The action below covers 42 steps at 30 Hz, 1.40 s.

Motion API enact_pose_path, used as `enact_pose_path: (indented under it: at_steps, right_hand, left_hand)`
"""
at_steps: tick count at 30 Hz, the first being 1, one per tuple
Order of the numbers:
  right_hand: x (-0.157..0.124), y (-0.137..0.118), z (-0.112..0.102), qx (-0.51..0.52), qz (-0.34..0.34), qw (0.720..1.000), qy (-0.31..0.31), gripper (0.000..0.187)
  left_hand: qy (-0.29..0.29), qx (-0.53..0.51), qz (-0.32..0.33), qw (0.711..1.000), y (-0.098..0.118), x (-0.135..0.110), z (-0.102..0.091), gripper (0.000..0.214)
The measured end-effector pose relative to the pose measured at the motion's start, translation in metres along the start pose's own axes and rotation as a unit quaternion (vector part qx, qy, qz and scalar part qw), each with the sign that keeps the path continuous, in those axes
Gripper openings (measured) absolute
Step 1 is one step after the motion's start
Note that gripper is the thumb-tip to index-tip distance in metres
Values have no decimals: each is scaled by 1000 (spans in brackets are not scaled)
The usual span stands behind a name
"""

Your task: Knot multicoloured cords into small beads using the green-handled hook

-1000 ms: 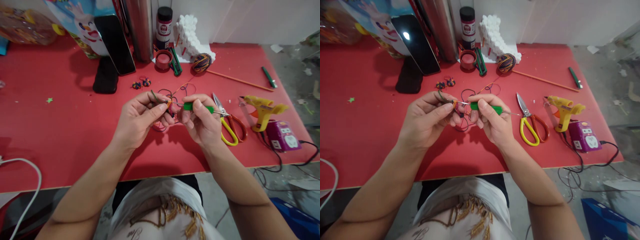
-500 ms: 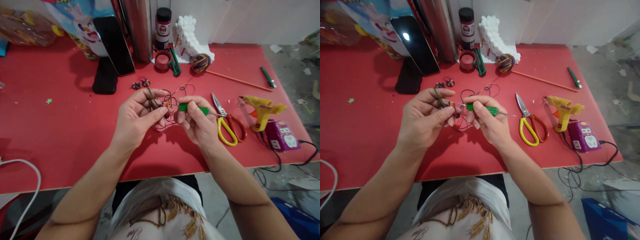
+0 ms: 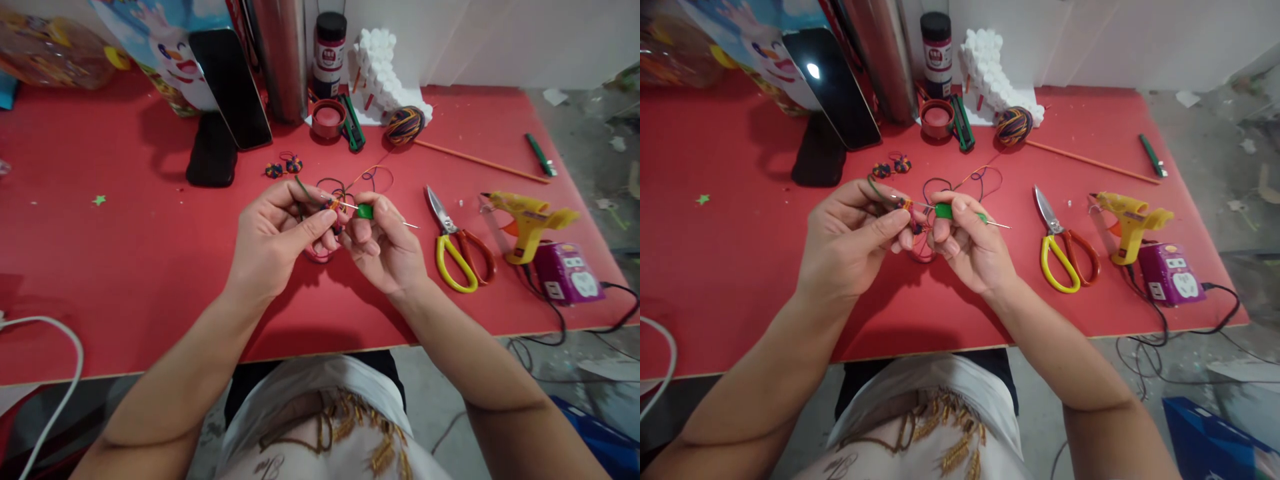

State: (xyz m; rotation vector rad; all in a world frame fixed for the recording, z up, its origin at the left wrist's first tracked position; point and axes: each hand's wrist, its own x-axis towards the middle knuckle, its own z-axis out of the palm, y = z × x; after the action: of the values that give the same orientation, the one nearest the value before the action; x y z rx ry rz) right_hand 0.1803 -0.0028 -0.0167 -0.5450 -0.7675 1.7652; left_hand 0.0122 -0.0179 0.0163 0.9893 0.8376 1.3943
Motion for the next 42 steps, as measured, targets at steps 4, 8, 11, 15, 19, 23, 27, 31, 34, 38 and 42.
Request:
enact_pose_path:
  at_steps: [4,8,11,15,19,23,27,31,34,38,42]
  right_hand:
    - [-2,-6,1,-31,-35,999,-7,18]
    - [-3,-10,2,-97,-68,993,17,19]
    - [-4,-12,2,-131,-80,987,35,19]
    - [-5,-13,2,-151,-107,982,35,18]
    - [-7,-14,3,-168,-110,978,50,19]
    - [-7,-15,4,-177,-117,976,50,18]
    - [-8,-15,3,-189,-125,972,55,18]
    - [-8,-14,3,-196,-121,971,62,20]
    - [-7,-14,3,-188,-129,972,53,18]
    - [-7,-14,3,-192,-130,971,52,19]
    - [-8,-15,3,-201,-126,970,57,22]
  left_hand:
    - [18,-16,-20,1000,2,0,3,8]
    - [23,-28,-27,999,2,1,3,6]
    - [27,-30,-32,999,3,1,3,6]
    - [35,-24,-30,999,4,1,3,6]
    - [42,-2,-28,999,4,2,2,4]
    - [49,3,-26,998,5,2,2,3]
    - [42,-5,-21,999,5,2,2,4]
    - [45,5,-26,999,5,1,2,5]
    - [50,14,-31,998,4,1,1,4]
    - [38,7,-28,999,4,2,0,5]
    - [41,0,-34,999,4,3,0,5]
